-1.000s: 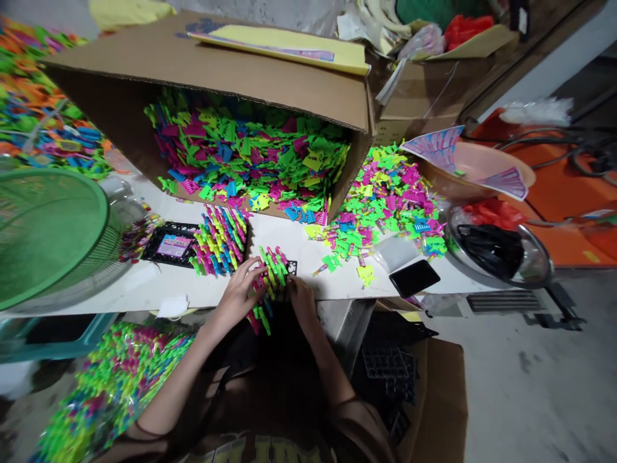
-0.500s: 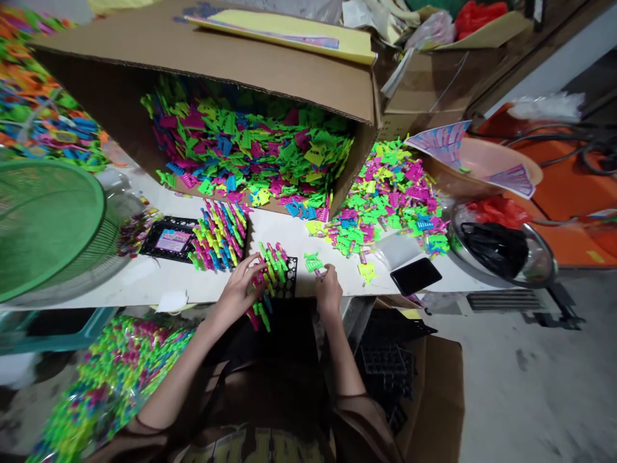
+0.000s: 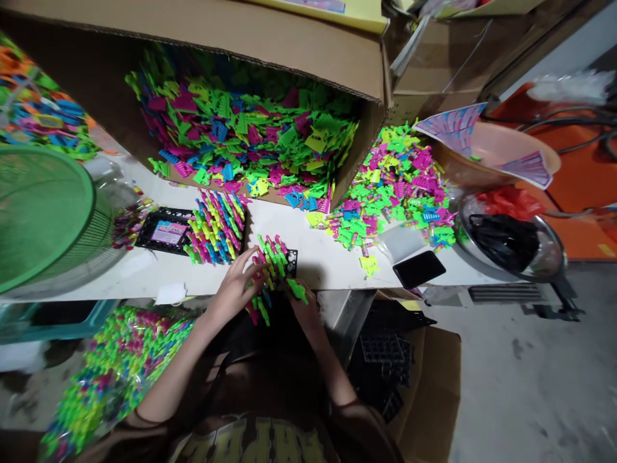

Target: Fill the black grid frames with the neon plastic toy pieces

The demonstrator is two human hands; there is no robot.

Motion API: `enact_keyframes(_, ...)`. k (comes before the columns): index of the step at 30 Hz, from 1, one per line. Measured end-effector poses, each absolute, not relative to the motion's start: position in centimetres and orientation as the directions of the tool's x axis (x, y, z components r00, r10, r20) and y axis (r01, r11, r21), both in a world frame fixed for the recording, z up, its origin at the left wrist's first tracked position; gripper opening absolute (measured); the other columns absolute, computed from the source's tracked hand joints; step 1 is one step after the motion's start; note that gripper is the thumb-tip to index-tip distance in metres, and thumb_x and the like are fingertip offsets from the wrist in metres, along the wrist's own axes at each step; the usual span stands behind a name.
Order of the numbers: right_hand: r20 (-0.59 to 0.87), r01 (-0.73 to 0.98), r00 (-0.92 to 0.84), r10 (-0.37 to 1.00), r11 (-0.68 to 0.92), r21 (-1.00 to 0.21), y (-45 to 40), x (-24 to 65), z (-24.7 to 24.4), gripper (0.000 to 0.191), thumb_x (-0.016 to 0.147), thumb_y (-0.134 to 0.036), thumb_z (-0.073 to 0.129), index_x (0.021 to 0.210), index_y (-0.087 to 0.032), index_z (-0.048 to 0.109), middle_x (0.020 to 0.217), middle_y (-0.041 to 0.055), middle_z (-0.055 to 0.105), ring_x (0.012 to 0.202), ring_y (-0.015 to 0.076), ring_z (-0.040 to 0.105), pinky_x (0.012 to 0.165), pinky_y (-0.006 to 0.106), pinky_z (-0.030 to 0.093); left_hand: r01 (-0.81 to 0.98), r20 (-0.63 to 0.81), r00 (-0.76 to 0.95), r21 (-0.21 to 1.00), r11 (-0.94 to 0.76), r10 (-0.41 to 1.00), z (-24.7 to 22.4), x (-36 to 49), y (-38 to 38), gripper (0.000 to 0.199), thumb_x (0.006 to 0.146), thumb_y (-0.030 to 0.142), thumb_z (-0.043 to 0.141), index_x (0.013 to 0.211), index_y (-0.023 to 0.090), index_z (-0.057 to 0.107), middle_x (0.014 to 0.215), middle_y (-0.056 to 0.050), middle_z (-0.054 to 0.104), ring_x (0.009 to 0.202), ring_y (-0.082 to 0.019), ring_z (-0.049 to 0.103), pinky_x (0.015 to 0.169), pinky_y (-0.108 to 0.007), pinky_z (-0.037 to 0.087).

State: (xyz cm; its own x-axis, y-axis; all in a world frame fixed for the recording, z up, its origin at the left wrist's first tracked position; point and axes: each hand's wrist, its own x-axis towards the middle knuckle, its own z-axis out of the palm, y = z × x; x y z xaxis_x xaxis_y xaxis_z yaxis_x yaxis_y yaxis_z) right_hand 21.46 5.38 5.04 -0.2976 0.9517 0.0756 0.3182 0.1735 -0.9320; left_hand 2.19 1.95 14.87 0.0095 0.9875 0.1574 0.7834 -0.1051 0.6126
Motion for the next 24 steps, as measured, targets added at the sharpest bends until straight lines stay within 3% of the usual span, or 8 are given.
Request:
enact_keyframes(6, 0.161, 0.281, -0.389, 0.907, 0.283, -0.917, 5.0, 20.2, 5.0, 0.020, 0.090, -0.030, 0.053, 0.101, -0.024, 0.068, 0.098, 0.0055, 0.073, 0.092, 0.0194, 0.069, 0.081, 0.032, 0.058, 0.783, 0.160, 0.003, 0.613, -0.102, 0.987, 14.7, 2.1, 1.9, 0.028, 0.095, 0.027, 0.045, 0.116, 0.024, 0.062, 0.146, -0.011, 0.042, 0.138, -0.029, 0.036, 0.109, -0.051, 0.039)
enact_keyframes(12, 0.197, 0.423, -0.434, 0.879, 0.393, -0.816, 4.8, 19.6, 5.2, 0.023, 0.089, -0.020, 0.048, 0.100, -0.022, 0.068, 0.091, 0.0070, 0.071, 0.084, 0.0199, 0.068, 0.073, 0.030, 0.057, 0.781, 0.163, 0.005, 0.616, -0.106, 0.987, 14.6, 2.2, 1.9, 0.028, 0.095, 0.029, 0.045, 0.116, 0.022, 0.063, 0.146, -0.012, 0.042, 0.138, -0.029, 0.036, 0.109, -0.050, 0.039)
enact_keyframes(18, 0.055, 0.559, -0.428, 0.902, 0.313, -0.768, 5.4, 18.7, 5.8, 0.034, 0.083, -0.009, 0.047, 0.107, -0.020, 0.068, 0.093, 0.0092, 0.070, 0.079, 0.0206, 0.067, 0.069, 0.030, 0.055, 0.778, 0.162, 0.020, 0.617, -0.117, 0.987, 14.5, 2.1, 1.9, 0.030, 0.095, 0.029, 0.044, 0.118, 0.022, 0.062, 0.147, -0.013, 0.041, 0.138, -0.030, 0.036, 0.109, -0.052, 0.039)
enact_keyframes(24, 0.026, 0.529, -0.436, 0.899, 0.280, -0.801, 5.7, 18.6, 7.2, 0.034, 0.084, -0.011, 0.046, 0.107, -0.021, 0.069, 0.095, 0.0093, 0.071, 0.083, 0.0217, 0.067, 0.072, 0.031, 0.054, 0.774, 0.167, 0.013, 0.622, -0.116, 0.986, 14.4, 2.1, 2.1, 0.029, 0.095, 0.029, 0.044, 0.117, 0.023, 0.062, 0.148, -0.013, 0.040, 0.138, -0.030, 0.037, 0.108, -0.053, 0.039)
